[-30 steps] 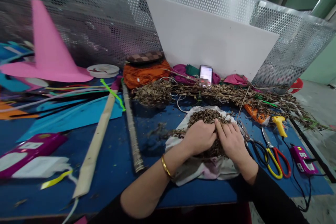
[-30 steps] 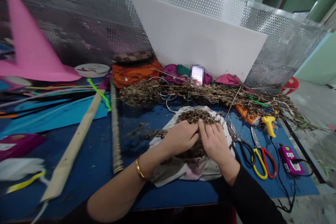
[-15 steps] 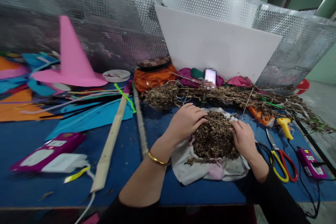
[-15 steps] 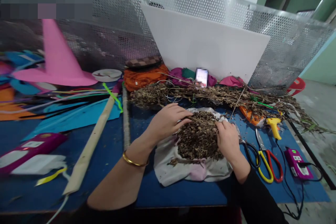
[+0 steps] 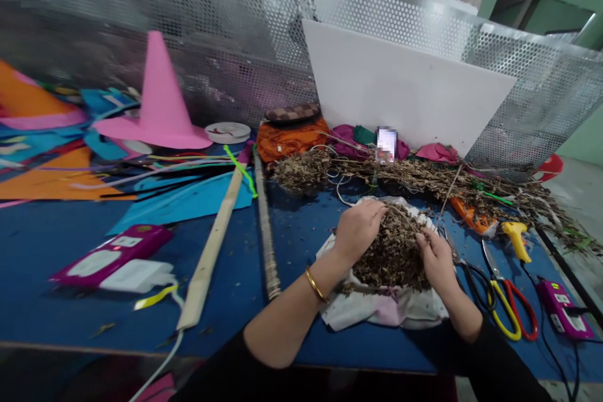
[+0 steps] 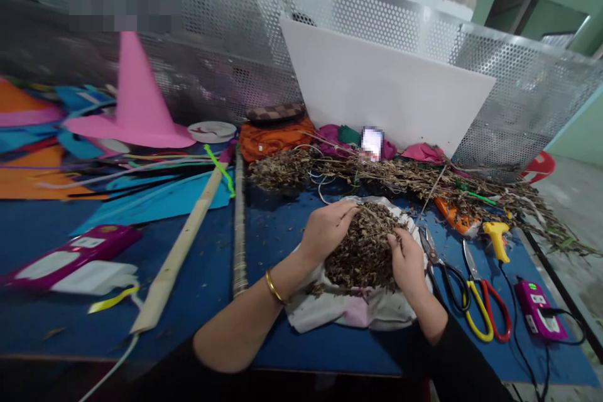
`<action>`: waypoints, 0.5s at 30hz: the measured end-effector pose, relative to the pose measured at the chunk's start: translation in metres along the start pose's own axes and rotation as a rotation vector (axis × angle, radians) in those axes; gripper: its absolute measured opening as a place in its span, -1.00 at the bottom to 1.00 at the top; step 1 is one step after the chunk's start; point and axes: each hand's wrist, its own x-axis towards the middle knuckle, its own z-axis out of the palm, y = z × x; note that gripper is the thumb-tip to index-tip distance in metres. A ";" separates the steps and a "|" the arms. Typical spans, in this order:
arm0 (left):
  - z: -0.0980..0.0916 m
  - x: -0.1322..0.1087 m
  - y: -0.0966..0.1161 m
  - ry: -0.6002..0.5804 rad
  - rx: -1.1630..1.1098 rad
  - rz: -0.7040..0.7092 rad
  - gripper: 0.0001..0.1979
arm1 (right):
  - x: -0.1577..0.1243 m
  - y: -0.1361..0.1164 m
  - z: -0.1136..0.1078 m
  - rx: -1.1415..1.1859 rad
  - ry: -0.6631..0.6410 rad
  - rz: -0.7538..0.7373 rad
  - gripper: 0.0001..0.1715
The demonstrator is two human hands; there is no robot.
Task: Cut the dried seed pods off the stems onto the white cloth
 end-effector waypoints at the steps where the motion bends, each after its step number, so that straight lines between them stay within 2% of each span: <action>1: 0.001 0.000 0.003 0.011 -0.060 -0.053 -0.72 | -0.003 -0.001 0.004 0.048 -0.016 0.032 -0.59; 6: 0.000 0.002 0.014 -0.013 -0.397 -0.276 -0.71 | -0.010 -0.010 0.010 0.194 -0.032 0.135 -0.58; 10: -0.005 0.007 0.010 -0.099 -0.663 -0.274 -0.68 | -0.004 -0.015 0.003 0.327 -0.009 0.197 -0.58; 13: -0.006 0.008 0.007 -0.162 -0.697 -0.262 -0.61 | 0.000 -0.018 -0.002 0.402 0.037 0.232 -0.60; 15: -0.003 0.006 0.010 -0.197 -0.714 -0.268 -0.60 | -0.001 -0.018 -0.001 0.437 0.023 0.249 -0.60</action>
